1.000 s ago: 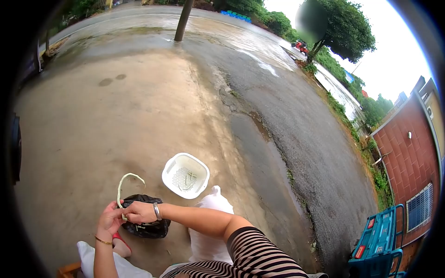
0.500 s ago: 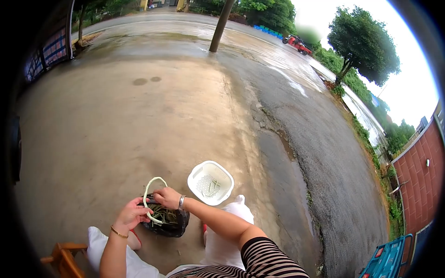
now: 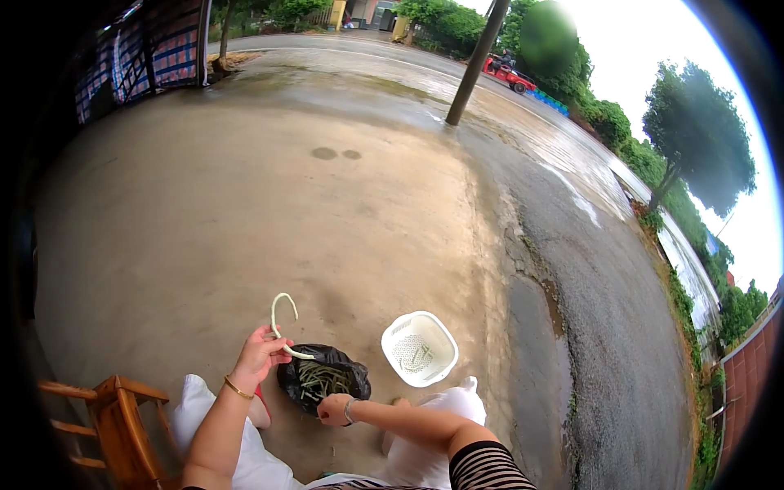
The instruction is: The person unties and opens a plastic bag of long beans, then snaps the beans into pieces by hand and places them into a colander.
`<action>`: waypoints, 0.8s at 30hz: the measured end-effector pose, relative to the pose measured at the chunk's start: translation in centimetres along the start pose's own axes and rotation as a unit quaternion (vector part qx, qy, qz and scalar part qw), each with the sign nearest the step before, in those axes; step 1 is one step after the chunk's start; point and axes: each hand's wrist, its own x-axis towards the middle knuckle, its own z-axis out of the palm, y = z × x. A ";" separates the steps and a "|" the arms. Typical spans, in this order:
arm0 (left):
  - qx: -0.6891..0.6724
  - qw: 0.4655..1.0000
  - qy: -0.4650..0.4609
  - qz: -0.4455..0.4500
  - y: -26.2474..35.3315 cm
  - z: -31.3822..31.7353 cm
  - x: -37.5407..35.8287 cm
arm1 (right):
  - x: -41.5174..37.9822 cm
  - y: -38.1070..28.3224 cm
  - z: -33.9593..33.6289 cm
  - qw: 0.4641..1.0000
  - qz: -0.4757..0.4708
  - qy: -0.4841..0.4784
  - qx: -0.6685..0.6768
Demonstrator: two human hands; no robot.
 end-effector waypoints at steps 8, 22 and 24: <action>-0.016 1.000 -0.011 0.021 0.2 -0.3 0.2 | 4.4 6.7 10.9 0.983 -0.147 -0.053 -0.098; -0.032 0.997 0.042 0.063 0.3 -1.1 1.2 | -16.4 -21.4 -24.9 0.408 -0.650 -0.049 0.639; -0.023 0.998 0.027 0.048 -0.2 -1.0 1.6 | -17.8 -27.7 -26.6 0.304 -0.761 -0.165 0.549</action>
